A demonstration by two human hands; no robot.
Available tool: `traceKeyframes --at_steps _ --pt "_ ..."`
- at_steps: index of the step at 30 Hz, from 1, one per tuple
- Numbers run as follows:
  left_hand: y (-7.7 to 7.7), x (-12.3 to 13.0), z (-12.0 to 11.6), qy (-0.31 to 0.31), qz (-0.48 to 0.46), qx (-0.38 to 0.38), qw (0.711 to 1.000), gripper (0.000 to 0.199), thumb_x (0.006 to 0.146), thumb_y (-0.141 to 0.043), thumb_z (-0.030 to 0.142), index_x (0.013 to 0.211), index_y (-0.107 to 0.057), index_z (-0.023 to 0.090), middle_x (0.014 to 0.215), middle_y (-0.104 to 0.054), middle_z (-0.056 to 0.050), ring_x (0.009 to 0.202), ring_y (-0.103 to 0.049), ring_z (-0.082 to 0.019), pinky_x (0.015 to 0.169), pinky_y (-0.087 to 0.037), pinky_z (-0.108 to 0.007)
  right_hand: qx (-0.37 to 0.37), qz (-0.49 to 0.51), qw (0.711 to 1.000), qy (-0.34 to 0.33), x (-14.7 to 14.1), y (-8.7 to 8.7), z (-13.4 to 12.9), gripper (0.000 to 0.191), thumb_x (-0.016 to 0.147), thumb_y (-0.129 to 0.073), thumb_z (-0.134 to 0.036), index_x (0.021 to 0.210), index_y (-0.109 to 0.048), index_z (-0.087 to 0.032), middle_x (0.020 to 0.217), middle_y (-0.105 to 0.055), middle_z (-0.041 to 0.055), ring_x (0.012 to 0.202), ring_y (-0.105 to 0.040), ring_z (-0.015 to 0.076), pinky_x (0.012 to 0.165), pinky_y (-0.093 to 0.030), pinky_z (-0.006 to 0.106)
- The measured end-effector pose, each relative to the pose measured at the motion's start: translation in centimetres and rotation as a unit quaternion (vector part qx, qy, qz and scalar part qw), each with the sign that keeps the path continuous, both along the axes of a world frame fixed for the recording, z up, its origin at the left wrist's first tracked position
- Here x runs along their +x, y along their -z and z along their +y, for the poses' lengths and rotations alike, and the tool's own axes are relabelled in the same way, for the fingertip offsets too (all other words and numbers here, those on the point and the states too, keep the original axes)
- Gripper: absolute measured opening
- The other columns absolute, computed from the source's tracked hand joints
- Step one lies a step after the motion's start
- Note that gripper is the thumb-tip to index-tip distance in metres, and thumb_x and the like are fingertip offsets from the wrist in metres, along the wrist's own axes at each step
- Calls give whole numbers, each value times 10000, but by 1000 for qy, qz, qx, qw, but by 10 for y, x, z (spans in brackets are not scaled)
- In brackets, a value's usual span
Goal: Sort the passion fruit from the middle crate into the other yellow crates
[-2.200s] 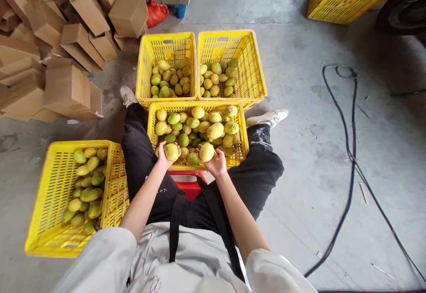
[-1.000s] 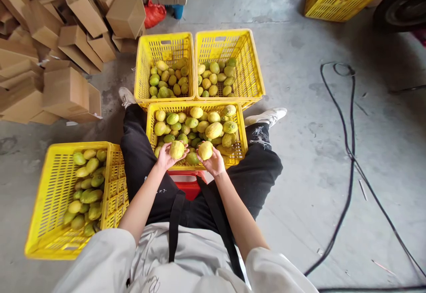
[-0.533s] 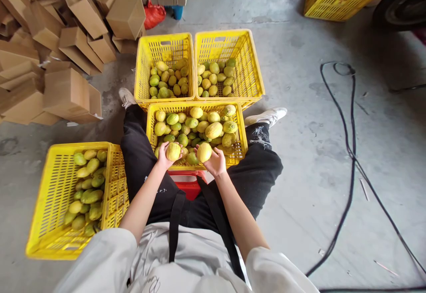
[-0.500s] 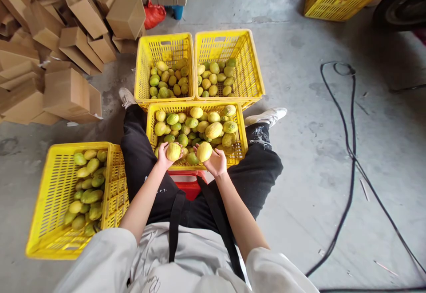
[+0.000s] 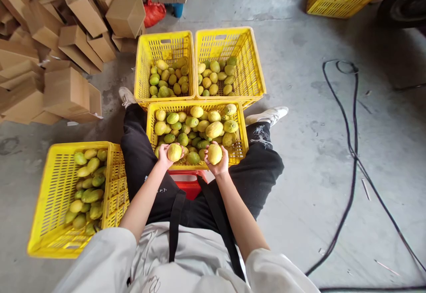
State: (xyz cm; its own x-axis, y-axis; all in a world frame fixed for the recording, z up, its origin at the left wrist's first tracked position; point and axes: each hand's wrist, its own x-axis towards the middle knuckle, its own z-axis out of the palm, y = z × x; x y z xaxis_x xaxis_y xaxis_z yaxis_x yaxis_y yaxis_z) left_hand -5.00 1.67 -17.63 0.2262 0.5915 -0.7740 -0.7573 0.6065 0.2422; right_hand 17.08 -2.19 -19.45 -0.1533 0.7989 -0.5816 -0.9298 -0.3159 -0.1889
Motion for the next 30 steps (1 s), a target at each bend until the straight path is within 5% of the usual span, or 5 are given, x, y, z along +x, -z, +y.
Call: traceKeyframes --at_steps 6,12,15,22,30 --pt "-3 3 0 -4 -18 -12 1000 331 812 -434 229 1048 -632 108 901 -707 -157 936 -689 -288 755 -572 -423 0 -31 999 -6 -7 4 2 422 746 -501 -251 1159 -586 -263 895 -721 38 819 -696 228 705 -594 370" --pt "-16 -2 -3 -46 -48 101 993 300 889 -456 412 823 -609 162 933 -684 -100 869 -679 -200 751 -557 -314 1 -15 999 -52 -5 7 0 342 778 -529 -283 1113 -587 -243 899 -732 57 842 -709 242 742 -595 398" --pt "-16 -6 -5 -20 -70 77 994 405 874 -418 512 779 -599 163 930 -680 -123 856 -673 -222 726 -556 -339 -18 -20 998 -63 -5 8 0 310 774 -539 -289 1073 -597 -231 859 -731 60 807 -708 236 713 -600 383" --pt "-6 -1 -4 -9 -41 3 999 315 828 -429 364 850 -631 124 727 -652 -107 676 -637 -200 762 -557 -400 -41 -35 998 -38 -5 7 -1 298 771 -559 -285 1061 -604 -238 835 -721 45 780 -700 218 711 -599 376" --pt "-11 1 -2 -19 -32 -14 999 301 783 -460 286 942 -652 118 808 -690 -138 879 -680 -301 838 -535 -547 66 -2 997 -42 -7 5 -1 394 728 -565 -220 1120 -590 -259 1022 -714 52 986 -685 270 815 -576 478"
